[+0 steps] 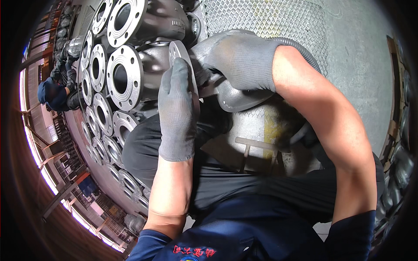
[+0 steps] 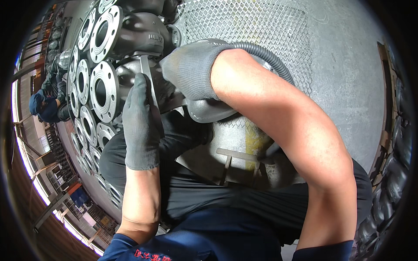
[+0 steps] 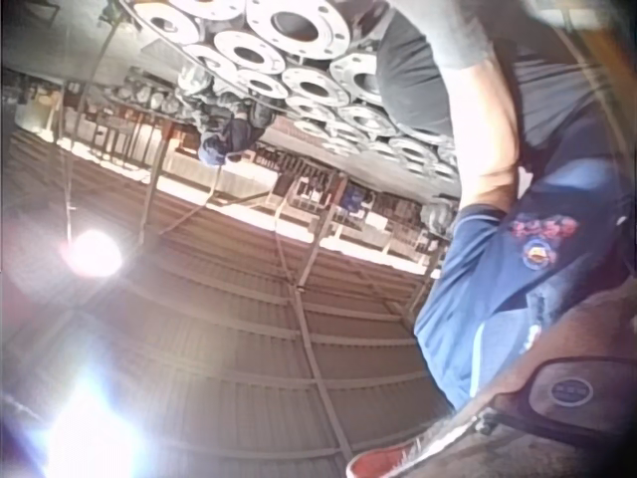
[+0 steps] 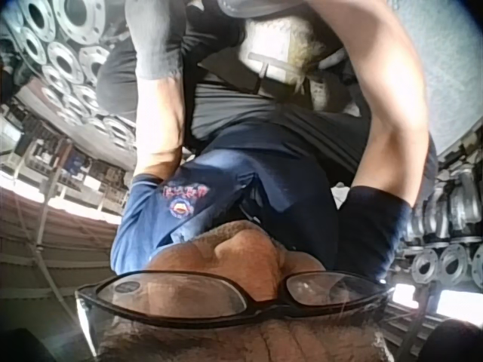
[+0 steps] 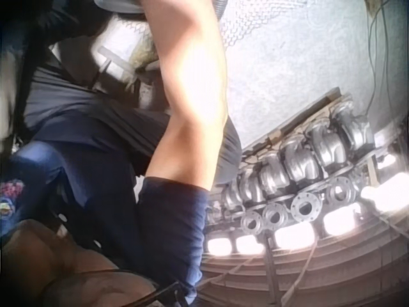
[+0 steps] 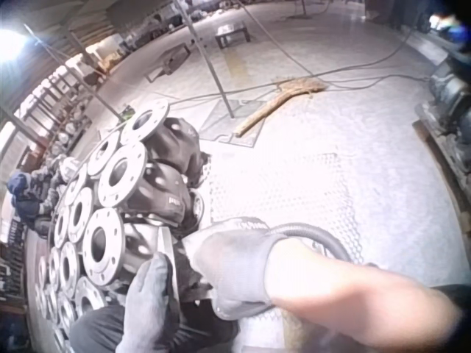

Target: Grinding and polishing a metal valve housing with a rotary tool.

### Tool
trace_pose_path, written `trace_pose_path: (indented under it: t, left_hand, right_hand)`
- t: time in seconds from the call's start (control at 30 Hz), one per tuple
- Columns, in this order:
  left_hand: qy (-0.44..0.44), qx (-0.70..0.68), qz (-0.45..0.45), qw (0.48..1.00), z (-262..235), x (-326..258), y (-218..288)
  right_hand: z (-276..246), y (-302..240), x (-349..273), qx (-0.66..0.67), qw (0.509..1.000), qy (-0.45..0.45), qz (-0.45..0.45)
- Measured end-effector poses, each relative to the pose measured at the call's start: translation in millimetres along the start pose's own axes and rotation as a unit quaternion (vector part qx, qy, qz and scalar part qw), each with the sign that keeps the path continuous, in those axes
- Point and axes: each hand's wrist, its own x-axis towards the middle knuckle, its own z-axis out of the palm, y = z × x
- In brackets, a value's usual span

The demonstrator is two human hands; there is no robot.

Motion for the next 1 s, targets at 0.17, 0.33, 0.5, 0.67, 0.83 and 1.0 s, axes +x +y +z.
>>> trace_pose_path:
  t: [0.17, 0.33, 0.5, 0.67, 0.83, 1.0]
  left_hand:
    - [-0.003, -0.017, 0.011, 1.000, 3.7, -0.9, -0.1]
    - [0.008, 0.165, 0.139, 0.976, -8.0, 7.3, -14.8]
    - [-0.014, -0.026, -0.019, 0.999, 9.3, -3.2, 10.7]
    - [-0.164, -0.001, 0.024, 0.986, -0.4, -20.7, 13.7]
    - [-0.156, 0.372, 0.341, 0.849, -12.7, -42.8, -26.1]
    - [-0.146, 0.378, 0.282, 0.869, -20.3, -45.3, -47.8]
  right_hand:
    - [-7.2, -3.0, -0.6, -0.018, 1.000, -0.019, 0.010]
    - [-20.8, -5.1, -9.0, -0.027, 0.998, -0.047, 0.040]
    - [-31.6, 46.6, -97.4, 0.122, 0.961, 0.139, 0.206]
    - [1.4, 44.5, -193.8, 0.261, 0.782, 0.330, 0.461]
    - [83.8, 28.5, -246.4, 0.378, 0.613, 0.421, 0.551]
    - [131.5, 37.8, -230.4, 0.444, 0.635, 0.381, 0.504]
